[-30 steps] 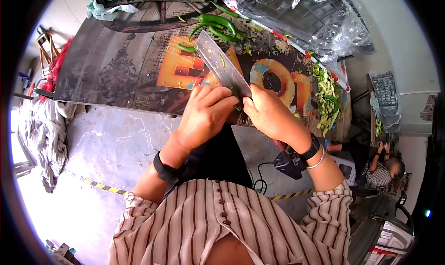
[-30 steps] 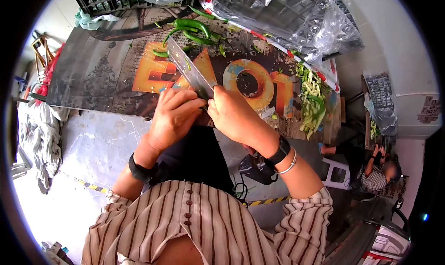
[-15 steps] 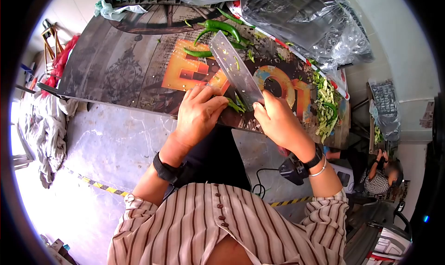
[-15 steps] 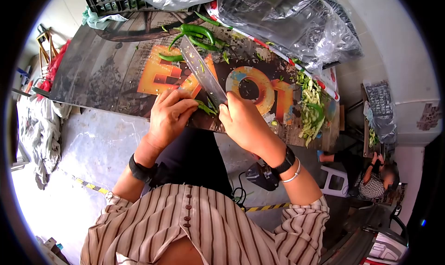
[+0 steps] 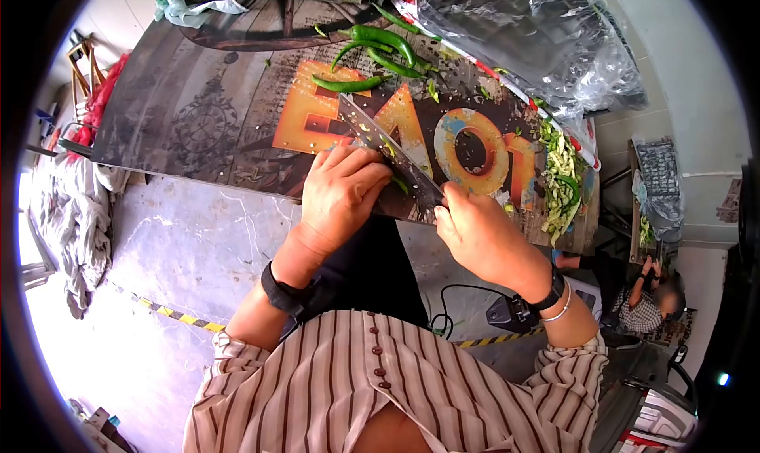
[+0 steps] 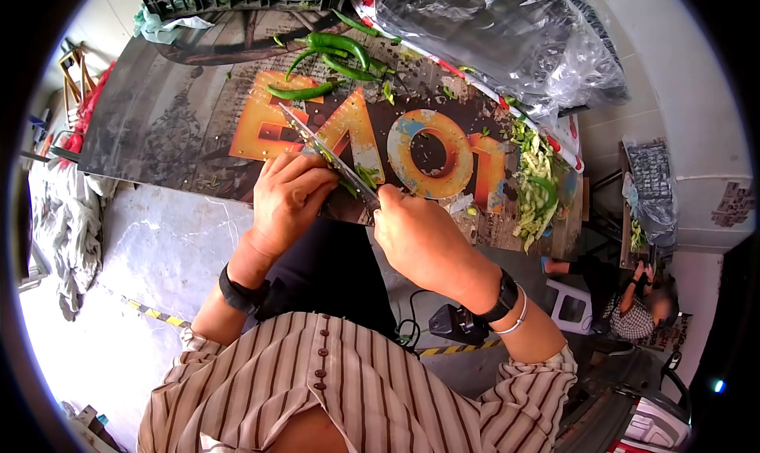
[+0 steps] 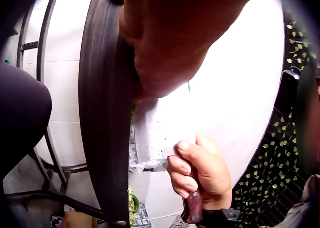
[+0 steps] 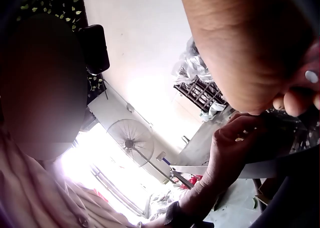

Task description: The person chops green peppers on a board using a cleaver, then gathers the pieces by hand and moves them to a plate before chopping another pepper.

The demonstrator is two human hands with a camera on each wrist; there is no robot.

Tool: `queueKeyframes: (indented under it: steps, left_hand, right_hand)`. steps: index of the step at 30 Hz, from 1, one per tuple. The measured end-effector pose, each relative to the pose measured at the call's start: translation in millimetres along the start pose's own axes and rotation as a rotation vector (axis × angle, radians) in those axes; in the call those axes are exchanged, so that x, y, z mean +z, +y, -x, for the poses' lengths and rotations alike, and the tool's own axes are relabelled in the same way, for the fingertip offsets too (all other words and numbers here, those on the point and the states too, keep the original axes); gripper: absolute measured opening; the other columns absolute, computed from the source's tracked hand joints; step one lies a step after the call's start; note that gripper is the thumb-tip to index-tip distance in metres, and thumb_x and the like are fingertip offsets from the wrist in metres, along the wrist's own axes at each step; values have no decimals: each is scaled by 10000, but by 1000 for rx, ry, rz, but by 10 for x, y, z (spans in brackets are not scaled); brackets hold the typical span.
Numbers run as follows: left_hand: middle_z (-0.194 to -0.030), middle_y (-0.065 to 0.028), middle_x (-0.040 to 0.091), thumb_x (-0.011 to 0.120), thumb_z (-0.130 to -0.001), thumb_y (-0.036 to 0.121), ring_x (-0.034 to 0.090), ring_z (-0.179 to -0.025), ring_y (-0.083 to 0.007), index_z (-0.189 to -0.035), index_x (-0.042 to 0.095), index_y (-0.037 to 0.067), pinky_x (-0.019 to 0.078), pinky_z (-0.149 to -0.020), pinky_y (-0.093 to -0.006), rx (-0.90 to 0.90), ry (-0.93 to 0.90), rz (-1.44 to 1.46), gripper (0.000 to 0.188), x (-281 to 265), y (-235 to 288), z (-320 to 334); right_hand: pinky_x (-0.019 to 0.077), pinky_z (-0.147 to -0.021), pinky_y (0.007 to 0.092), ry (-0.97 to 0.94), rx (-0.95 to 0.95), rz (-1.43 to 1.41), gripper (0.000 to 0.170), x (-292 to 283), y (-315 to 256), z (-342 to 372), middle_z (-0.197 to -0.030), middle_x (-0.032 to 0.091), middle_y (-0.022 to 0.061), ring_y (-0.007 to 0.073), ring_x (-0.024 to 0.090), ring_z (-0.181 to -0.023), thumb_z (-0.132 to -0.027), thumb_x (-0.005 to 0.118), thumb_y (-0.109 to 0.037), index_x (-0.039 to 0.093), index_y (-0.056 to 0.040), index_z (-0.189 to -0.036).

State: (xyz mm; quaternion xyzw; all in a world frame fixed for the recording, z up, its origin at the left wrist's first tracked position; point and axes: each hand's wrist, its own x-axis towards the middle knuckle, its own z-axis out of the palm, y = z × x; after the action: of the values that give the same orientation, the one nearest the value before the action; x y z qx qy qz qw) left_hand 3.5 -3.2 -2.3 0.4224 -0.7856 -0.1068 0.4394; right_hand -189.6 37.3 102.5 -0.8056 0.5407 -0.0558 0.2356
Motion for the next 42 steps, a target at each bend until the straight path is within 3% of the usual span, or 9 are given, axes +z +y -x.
queueKeyframes:
  steps: [7, 13, 33, 42]
  left_hand:
    - [-919, 16, 658, 730, -744, 113, 597, -843, -208, -835, 689, 122, 451, -758, -328, -15, -48, 14, 100, -22, -2, 0]
    - [-940, -10, 665, 721, -743, 70, 612, -866, -232, -854, 683, 107, 477, -785, -342, 19, 35, 67, 123, 4, -51, 47]
    - [-881, -32, 634, 730, -722, 54, 597, -815, -256, -832, 669, 94, 475, -755, -349, -47, -13, 101, 132, -50, -42, 34]
    - [-898, -47, 647, 725, -715, 40, 604, -830, -281, -843, 679, 73, 492, -797, -375, -32, 16, 107, 140, -38, -47, 47]
  right_hand:
    - [472, -583, 496, -4, -10, -7, 176, 96, 45, -262, -649, 573, 256, 442, 593, -652, -895, 554, -101, 458, 45, -879]
    - [447, -589, 495, 162, -4, -138, 202, 124, 129, -331, -679, 564, 272, 460, 578, -669, -916, 547, -122, 468, 52, -851]
    - [477, -569, 495, -92, -4, 68, 167, -64, -78, -143, -629, 579, 257, 440, 605, -635, -879, 556, -77, 466, 63, -893]
    - [484, -583, 497, 22, -99, 49, 162, 144, -10, -461, -652, 588, 268, 444, 609, -653, -886, 543, -86, 479, 61, -860]
